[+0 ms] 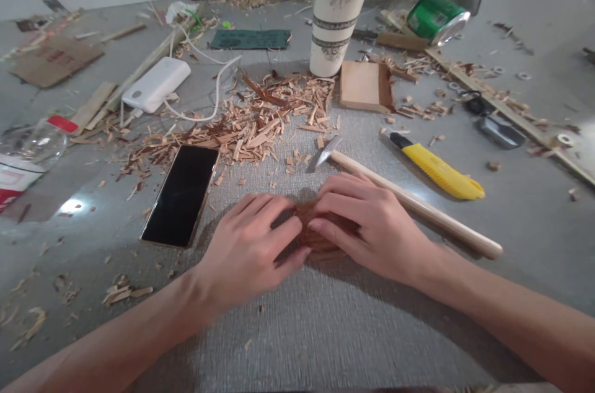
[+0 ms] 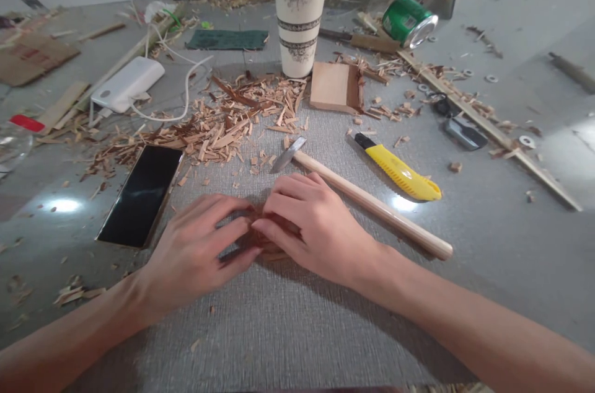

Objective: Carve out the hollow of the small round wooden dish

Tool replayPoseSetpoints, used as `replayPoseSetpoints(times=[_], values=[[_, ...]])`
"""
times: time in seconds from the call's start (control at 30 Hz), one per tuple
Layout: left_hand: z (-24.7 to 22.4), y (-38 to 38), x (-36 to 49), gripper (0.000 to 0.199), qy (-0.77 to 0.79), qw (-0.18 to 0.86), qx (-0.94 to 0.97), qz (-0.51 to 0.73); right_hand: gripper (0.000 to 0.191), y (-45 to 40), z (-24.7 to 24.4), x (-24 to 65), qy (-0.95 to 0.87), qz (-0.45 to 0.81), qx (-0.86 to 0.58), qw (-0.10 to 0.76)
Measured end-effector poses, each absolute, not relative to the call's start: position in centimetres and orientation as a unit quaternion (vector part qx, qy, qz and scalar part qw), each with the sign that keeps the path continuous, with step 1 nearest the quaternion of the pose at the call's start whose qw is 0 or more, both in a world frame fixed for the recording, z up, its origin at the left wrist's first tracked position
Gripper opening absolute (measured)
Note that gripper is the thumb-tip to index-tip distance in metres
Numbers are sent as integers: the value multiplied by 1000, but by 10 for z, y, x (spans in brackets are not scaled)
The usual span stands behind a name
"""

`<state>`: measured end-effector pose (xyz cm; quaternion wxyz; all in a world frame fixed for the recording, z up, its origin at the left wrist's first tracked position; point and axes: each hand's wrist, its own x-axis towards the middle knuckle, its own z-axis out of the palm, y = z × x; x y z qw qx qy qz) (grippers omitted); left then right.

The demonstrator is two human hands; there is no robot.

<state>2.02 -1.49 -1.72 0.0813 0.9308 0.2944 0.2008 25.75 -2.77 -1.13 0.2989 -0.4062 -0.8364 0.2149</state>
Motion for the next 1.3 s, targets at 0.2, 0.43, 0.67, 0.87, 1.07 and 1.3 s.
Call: replayPoseSetpoints(times=[0.2,0.43,0.67,0.87,1.07,1.3], values=[[-19,-17,22,17,294,88,932,195,28,-30,-13,253,-831,197,-439,279],[-18,-17,22,17,295,85,931,198,26,-29,-11,259,-819,232,-443,282],[-18,-17,19,18,279,63,934,214,13,-30,-15,262,-847,182,-440,235],[-12,-17,16,22,169,14,962,212,13,-31,-16,263,-855,177,-424,242],[-10,-16,17,28,152,-4,973,175,15,-33,-17,266,-856,166,-425,243],[-8,-17,16,28,146,-1,977,158,17,-35,-8,275,-847,175,-439,244]])
